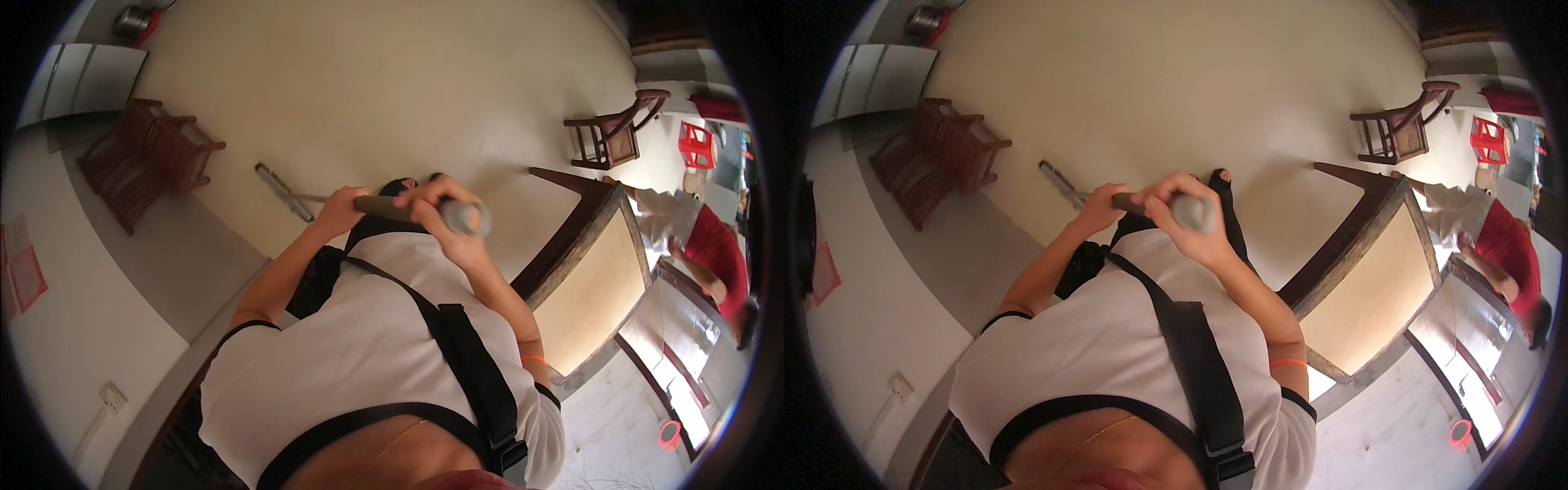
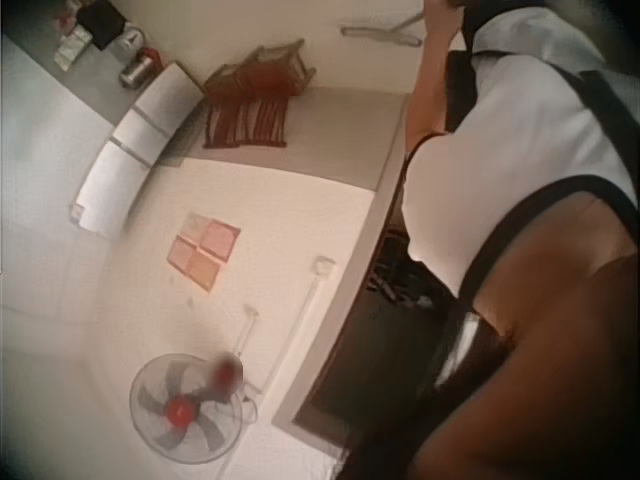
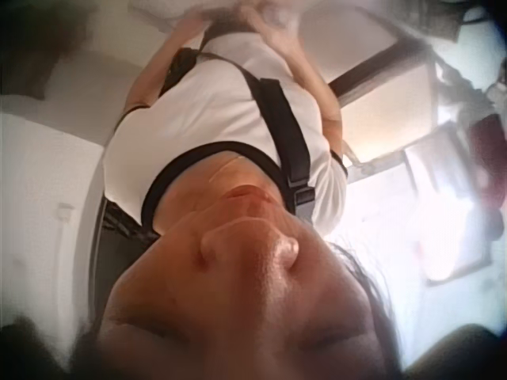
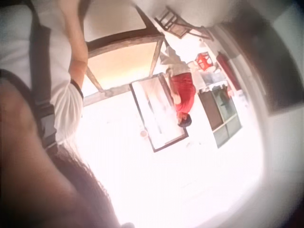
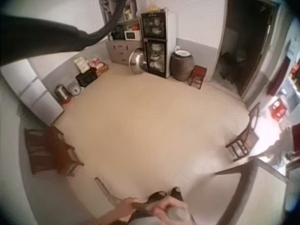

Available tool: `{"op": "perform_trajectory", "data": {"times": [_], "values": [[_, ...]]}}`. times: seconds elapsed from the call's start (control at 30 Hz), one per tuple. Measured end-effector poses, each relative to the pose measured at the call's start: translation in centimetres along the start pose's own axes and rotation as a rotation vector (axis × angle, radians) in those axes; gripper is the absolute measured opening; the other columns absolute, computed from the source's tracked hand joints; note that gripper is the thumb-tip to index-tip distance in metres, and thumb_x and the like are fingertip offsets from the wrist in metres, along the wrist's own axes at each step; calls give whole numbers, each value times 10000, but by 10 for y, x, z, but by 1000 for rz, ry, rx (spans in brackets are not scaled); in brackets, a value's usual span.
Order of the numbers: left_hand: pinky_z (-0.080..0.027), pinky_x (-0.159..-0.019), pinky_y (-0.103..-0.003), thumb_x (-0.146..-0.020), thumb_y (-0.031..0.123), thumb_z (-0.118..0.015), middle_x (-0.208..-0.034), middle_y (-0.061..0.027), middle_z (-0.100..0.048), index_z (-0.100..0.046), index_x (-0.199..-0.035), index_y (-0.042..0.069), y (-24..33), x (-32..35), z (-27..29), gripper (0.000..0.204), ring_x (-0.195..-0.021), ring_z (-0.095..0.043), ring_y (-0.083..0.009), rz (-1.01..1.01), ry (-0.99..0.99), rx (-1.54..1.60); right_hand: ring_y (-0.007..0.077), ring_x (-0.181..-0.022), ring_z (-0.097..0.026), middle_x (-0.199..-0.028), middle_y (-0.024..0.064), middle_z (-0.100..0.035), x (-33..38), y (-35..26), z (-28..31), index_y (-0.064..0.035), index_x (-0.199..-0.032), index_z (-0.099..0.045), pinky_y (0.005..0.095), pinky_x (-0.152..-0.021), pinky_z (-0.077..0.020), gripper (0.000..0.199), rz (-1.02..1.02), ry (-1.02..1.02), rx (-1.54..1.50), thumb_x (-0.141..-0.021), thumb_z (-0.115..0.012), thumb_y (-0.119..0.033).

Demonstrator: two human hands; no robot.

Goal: The person sweeps the floor using a broom, moving a chair aside to reach underneath it.

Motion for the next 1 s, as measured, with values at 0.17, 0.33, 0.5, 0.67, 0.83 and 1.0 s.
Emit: {"op": "perform_trajectory", "data": {"times": [0.17, 0.33, 0.5, 0.67, 0.83, 1.0], "values": [[-433, -652, -367, -726, 188, -596, -729, -159, -579, -577, -822, 33, -84, 5, -50, 184, -718, -556, -313, 293, -78, 112, 120, -703, -547, -692, 44, -551, -27, 95, 18, -58, -707, -446, 246, -748, -430, 149, -321, 11, -2, -771, -580, -72], [-435, -663, -381, -727, 233, -593, -777, -163, -589, -582, -855, 44, -72, -50, -110, 228, -748, -563, -318, 104, -245, 60, 80, -669, -512, -673, 1, -526, -17, 118, 83, -59, -739, -480, 221, -610, -405, 162, -306, 130, -105, -738, -637, -101], [-426, -633, -417, -730, 237, -583, -757, -173, -578, -577, -805, 46, 36, -164, -175, 205, -735, -551, -342, -132, -309, 32, 145, -698, -529, -720, 51, -534, -5, 28, 209, -63, -713, -448, 307, -752, -422, 129, -49, 264, 62, -796, -543, -88], [-417, -620, -400, -738, 198, -553, -720, -154, -566, -554, -773, 28, 159, -253, -204, 174, -718, -544, -333, -273, -208, 101, 166, -659, -480, -651, 56, -456, 6, -63, 278, -29, -676, -440, 355, -812, -411, 126, 170, 421, 57, -732, -541, 21], [-402, -629, -395, -715, 140, -541, -734, -141, -538, -506, -704, 27, 209, -292, -206, 119, -747, -524, -315, -382, 13, 149, 154, -651, -473, -655, 54, -462, 0, -102, 296, -29, -679, -436, 369, -823, -413, 120, 307, 378, 196, -748, -524, 16], [-384, -617, -368, -704, 67, -522, -750, -110, -507, -492, -717, 29, 225, -281, -173, 50, -755, -497, -289, -422, 145, 277, 165, -673, -528, -675, 74, -531, 1, -125, 258, -15, -684, -444, 320, -750, -440, 113, 358, 209, 536, -734, -505, 65]]}}
Point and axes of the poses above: each hand's wrist, its own x-axis away from the middle knuckle, its own z-axis out of the back of the hand, y = z × x, the point moved 2 cm from there along -x, towards the middle knuckle
